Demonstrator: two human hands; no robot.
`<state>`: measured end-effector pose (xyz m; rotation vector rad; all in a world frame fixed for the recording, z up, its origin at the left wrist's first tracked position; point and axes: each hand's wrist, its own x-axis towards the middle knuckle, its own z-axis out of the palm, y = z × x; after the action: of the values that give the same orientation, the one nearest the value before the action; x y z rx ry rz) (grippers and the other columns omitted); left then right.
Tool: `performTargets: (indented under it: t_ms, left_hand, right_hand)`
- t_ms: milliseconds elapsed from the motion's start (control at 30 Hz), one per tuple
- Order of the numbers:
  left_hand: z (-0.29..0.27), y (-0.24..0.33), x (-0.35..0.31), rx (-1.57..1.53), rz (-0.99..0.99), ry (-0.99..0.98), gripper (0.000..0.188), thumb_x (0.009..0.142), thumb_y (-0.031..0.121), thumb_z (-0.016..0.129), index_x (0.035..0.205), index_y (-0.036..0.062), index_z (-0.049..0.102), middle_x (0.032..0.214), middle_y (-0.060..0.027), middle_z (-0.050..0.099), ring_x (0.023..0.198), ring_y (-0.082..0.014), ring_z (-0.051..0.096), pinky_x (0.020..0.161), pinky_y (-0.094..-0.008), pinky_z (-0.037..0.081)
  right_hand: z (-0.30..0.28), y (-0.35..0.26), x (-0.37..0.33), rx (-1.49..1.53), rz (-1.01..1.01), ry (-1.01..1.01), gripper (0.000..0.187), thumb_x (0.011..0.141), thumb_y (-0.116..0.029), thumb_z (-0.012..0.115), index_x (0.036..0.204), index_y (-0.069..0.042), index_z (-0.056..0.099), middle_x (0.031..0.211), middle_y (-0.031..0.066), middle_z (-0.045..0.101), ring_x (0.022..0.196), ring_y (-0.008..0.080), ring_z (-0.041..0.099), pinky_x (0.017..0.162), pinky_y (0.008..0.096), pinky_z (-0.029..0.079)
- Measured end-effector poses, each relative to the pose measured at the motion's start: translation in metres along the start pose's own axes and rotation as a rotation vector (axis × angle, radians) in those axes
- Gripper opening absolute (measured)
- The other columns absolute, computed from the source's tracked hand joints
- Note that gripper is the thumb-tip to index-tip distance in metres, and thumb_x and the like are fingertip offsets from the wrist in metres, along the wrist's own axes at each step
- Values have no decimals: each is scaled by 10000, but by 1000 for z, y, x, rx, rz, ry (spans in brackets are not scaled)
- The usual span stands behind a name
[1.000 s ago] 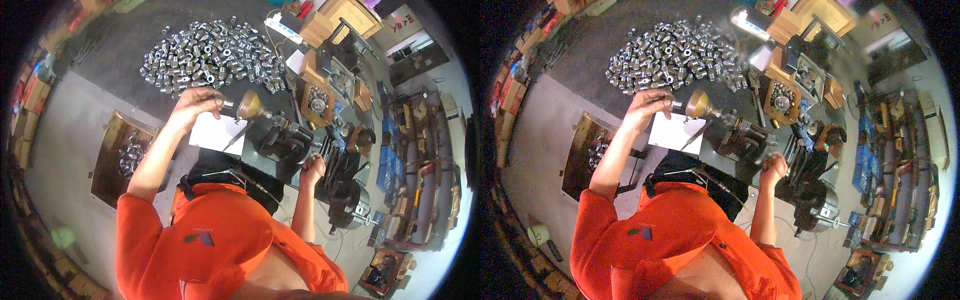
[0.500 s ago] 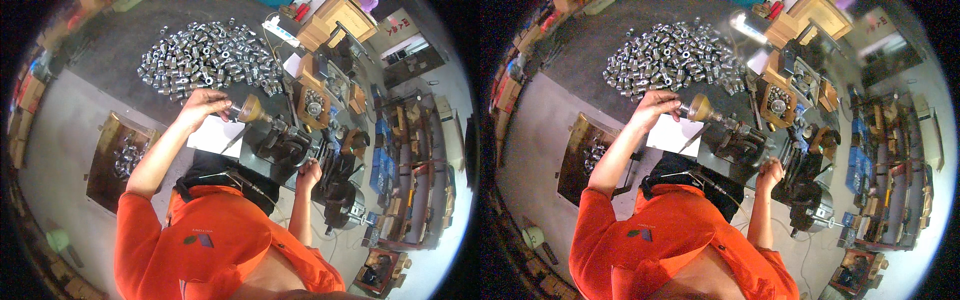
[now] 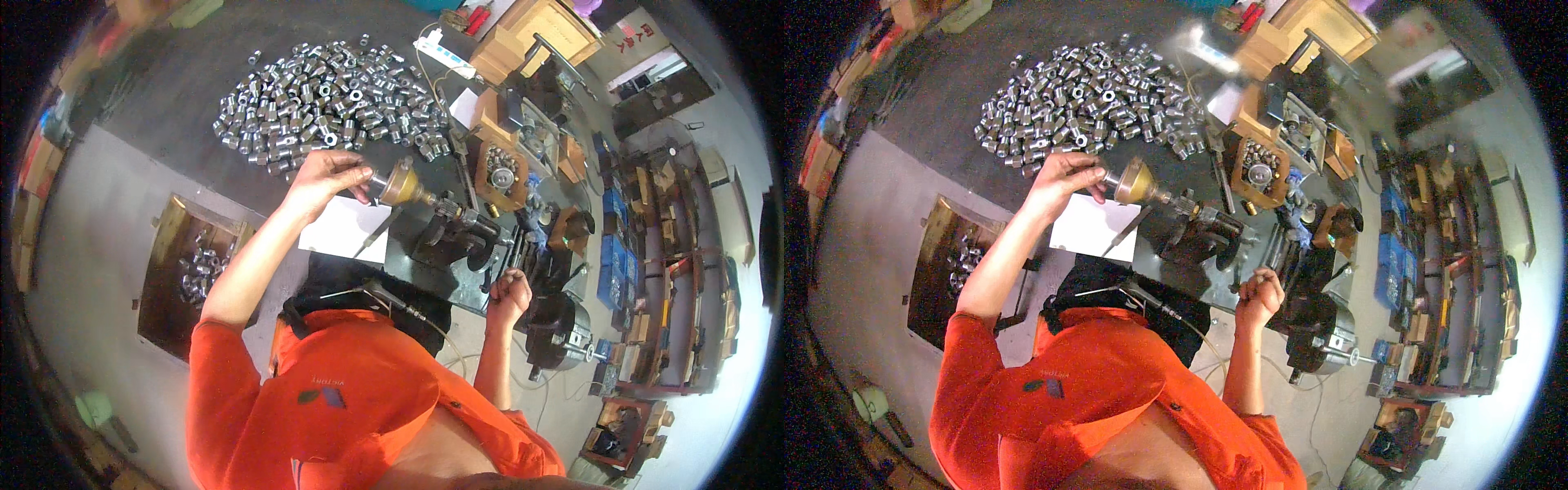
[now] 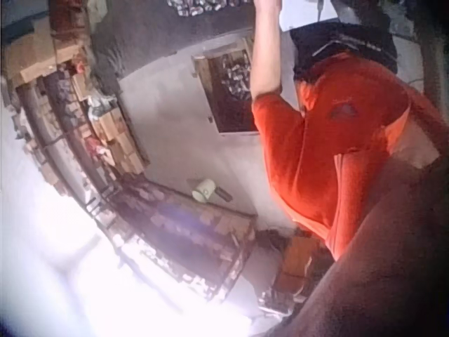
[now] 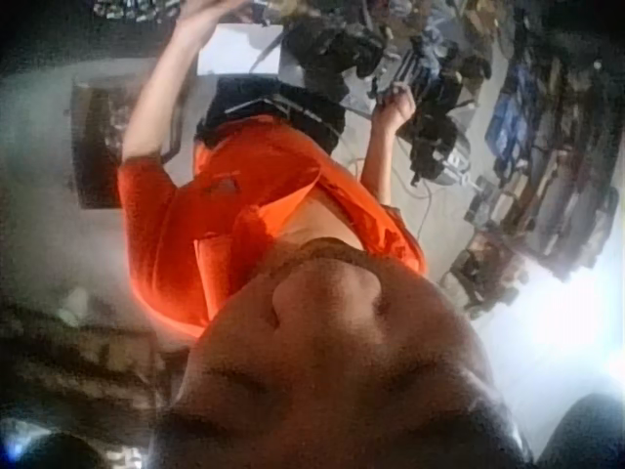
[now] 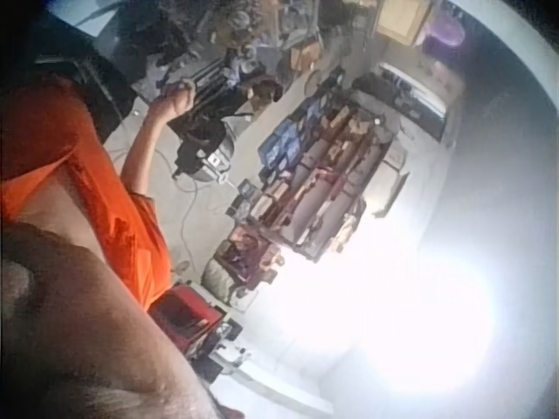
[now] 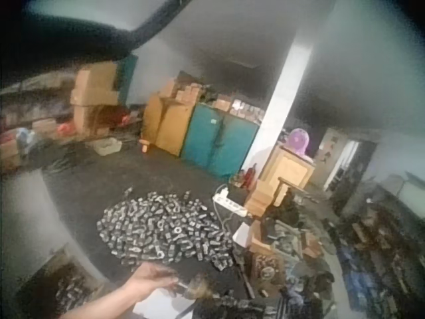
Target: The person repeatedly picks small cylindrical metal parts from a pile, presses them against a rotating grinding wheel, and places them into a wooden bin. The process is repeated continuously throughout the clip.
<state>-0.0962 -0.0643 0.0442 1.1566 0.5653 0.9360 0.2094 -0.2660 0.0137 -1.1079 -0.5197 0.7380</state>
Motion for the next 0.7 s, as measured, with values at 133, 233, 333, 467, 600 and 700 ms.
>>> performTargets:
  t_ms: [133, 233, 333, 467, 600, 700]
  left_hand:
    - [0, 1, 0, -10, -1, -5, 217, 773, 93, 594, 886, -89, 562, 705, -125, 584, 571, -186, 588, 544, -262, 485]
    - [3, 1, 0, -15, 38, 6, 248, 763, 115, 601, 900, -88, 559, 700, -119, 586, 582, -184, 583, 541, -274, 489]
    - [2, 0, 0, -4, 39, 4, 260, 762, 124, 600, 912, -85, 560, 698, -116, 588, 601, -180, 581, 537, -278, 490]
    - [1, -4, 4, -16, 33, 10, 242, 768, 121, 593, 899, -80, 566, 696, -111, 589, 607, -176, 579, 534, -277, 490]
    - [-2, -8, 6, 6, 31, 0, 229, 772, 125, 591, 880, -76, 568, 690, -115, 588, 572, -184, 581, 535, -277, 489]
    - [-2, -4, 4, 10, 19, -13, 230, 772, 130, 593, 873, -75, 568, 689, -120, 588, 556, -190, 583, 537, -277, 488]
  right_hand:
    - [0, -4, 2, 0, 9, 3, 137, 746, -106, 448, 785, 14, 502, 513, -30, 309, 424, 53, 243, 385, 204, 202]
    - [1, -3, 3, 12, 6, 28, 131, 710, -65, 439, 765, 25, 517, 500, -20, 311, 421, 62, 239, 379, 215, 208]
    - [3, -2, 3, 27, 16, 36, 124, 710, -62, 439, 762, 22, 512, 499, -21, 310, 415, 61, 233, 378, 215, 205]
    - [4, -1, 3, 15, 45, 65, 121, 703, -63, 435, 753, 18, 510, 499, -19, 318, 408, 62, 228, 378, 217, 205]
    - [2, 4, 4, 25, 32, 63, 128, 694, -65, 430, 745, 16, 515, 496, -17, 325, 405, 63, 225, 377, 220, 203]
    - [5, 1, 2, 9, 33, 77, 133, 690, -62, 429, 743, 19, 519, 493, -19, 323, 403, 63, 223, 380, 220, 207]
